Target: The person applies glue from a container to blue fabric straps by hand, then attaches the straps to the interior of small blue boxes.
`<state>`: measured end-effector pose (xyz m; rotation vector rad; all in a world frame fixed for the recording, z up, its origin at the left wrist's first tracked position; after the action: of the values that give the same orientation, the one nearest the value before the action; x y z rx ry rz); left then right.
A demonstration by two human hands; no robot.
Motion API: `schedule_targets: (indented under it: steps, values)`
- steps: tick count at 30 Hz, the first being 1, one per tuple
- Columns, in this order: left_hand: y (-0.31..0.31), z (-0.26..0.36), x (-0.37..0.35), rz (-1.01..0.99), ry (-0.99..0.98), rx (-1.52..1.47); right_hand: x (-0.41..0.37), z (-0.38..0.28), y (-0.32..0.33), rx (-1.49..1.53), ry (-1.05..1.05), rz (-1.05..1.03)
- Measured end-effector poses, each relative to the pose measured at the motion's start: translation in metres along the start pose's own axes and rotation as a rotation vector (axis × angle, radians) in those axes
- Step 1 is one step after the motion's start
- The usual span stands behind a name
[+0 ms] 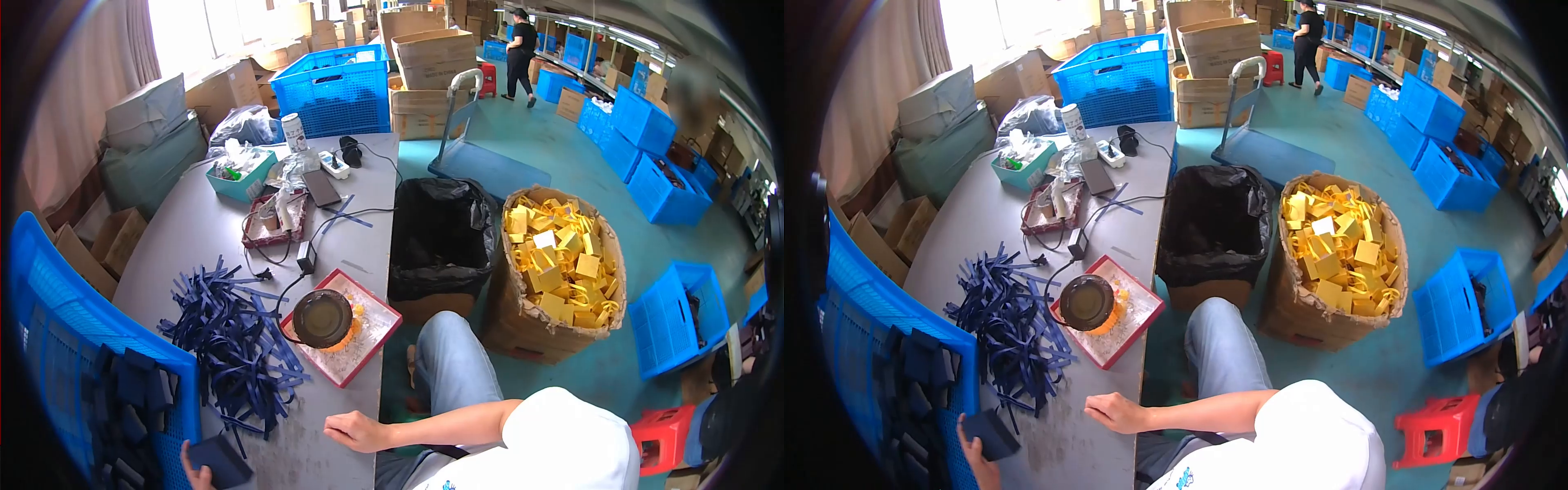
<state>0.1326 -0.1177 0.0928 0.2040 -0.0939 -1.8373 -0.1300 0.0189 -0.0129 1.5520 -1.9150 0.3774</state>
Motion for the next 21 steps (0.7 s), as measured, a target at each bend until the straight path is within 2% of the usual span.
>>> schedule_targets:
  steps: [1, 3, 5, 7, 10, 12, 13, 15, 16, 21]
  values:
    - [-0.023, 0.015, -0.016, -0.05, -0.09, 0.144, -0.001, 0.001, -0.002, -0.027, 0.002, -0.036]
    - [-0.075, -0.035, -0.019, -0.483, 0.222, -0.406, -0.002, 0.0, -0.001, -0.015, -0.015, -0.047]
    - [-0.101, -0.07, -0.026, -0.518, 0.353, -0.482, -0.002, 0.0, -0.002, -0.005, -0.034, -0.052]
    - [-0.142, -0.078, -0.041, -0.662, 0.514, -0.546, -0.001, 0.001, 0.006, 0.026, -0.039, 0.04]
    - [-0.195, -0.087, -0.05, -0.912, 0.595, -0.615, 0.0, 0.002, 0.007, 0.101, -0.06, 0.078]
    - [-0.212, -0.107, -0.045, -0.913, 0.581, -0.524, 0.002, -0.003, 0.01, 0.034, 0.036, 0.103]
    - [-0.224, -0.114, -0.044, -0.978, 0.557, -0.524, 0.002, -0.003, 0.011, 0.076, -0.013, 0.07]
    - [-0.234, -0.113, -0.051, -1.21, 0.551, -0.537, 0.002, -0.006, 0.012, 0.071, -0.014, 0.006]
    - [-0.24, -0.104, -0.057, -1.316, 0.57, -0.692, 0.002, -0.004, 0.011, 0.087, -0.035, 0.027]
    - [-0.238, -0.107, -0.059, -1.396, 0.557, -0.71, -0.002, 0.003, 0.003, 0.026, -0.025, -0.007]
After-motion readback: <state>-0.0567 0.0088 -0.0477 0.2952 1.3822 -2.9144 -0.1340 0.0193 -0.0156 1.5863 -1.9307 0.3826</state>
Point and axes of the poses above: each hand's wrist, its own x-axis towards the middle knuckle, its own y-axis out of the back of the hand, z = x × y, the point moved 8 cm from there along x, towards the middle knuckle, and after that the axes turned 15 degrees about y, right-handed, at the moved point
